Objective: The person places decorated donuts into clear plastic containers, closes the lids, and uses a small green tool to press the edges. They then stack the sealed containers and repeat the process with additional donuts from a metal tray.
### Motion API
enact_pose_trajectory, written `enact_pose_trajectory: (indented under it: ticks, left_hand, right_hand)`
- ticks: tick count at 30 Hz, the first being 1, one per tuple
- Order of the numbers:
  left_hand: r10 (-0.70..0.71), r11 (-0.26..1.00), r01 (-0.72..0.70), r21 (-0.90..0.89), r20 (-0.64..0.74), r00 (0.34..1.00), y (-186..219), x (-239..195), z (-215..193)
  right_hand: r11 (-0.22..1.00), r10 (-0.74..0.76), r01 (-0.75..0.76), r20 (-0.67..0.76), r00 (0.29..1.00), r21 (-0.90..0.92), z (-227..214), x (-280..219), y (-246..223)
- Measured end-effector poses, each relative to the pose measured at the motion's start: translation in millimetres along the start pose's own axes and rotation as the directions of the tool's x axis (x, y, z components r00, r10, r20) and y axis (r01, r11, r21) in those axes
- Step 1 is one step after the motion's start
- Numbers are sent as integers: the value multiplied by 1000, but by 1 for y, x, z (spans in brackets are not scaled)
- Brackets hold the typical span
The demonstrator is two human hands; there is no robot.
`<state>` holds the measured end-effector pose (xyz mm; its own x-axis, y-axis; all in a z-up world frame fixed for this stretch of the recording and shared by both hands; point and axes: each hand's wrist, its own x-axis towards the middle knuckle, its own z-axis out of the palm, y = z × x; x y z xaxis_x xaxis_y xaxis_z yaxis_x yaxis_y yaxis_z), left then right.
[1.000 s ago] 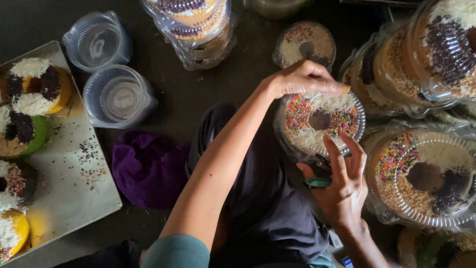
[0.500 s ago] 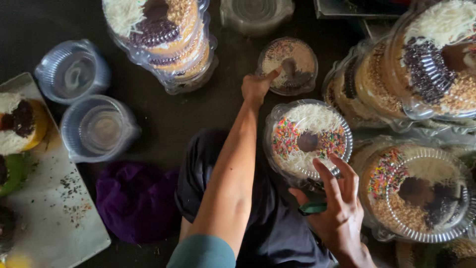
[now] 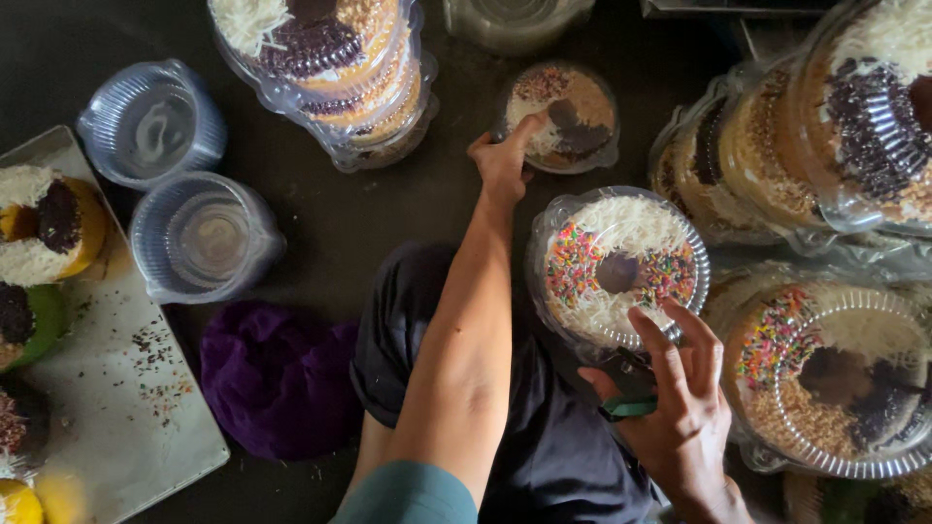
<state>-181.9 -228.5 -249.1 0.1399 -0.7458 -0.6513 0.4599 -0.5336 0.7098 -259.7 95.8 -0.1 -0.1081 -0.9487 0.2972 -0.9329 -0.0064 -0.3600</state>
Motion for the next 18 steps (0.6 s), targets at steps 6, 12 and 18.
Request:
enact_pose_trajectory:
  ticks: [6,12,18]
  left_hand:
    - [-19,1000,20,1,330,944,6,-4,-10]
    - [30,996,-9,-93,225,974,48,-19,-4]
    - [172,982,-110,-152,502,848,101,-67,-21]
  right_hand:
    - [1000,16,-16,-6,1000,-20,1,-5,2]
    - [999,-1,0,-33,999,-49,-1,-4,-4]
    - [993,-113,115,-139,984,8,-18,3,-10]
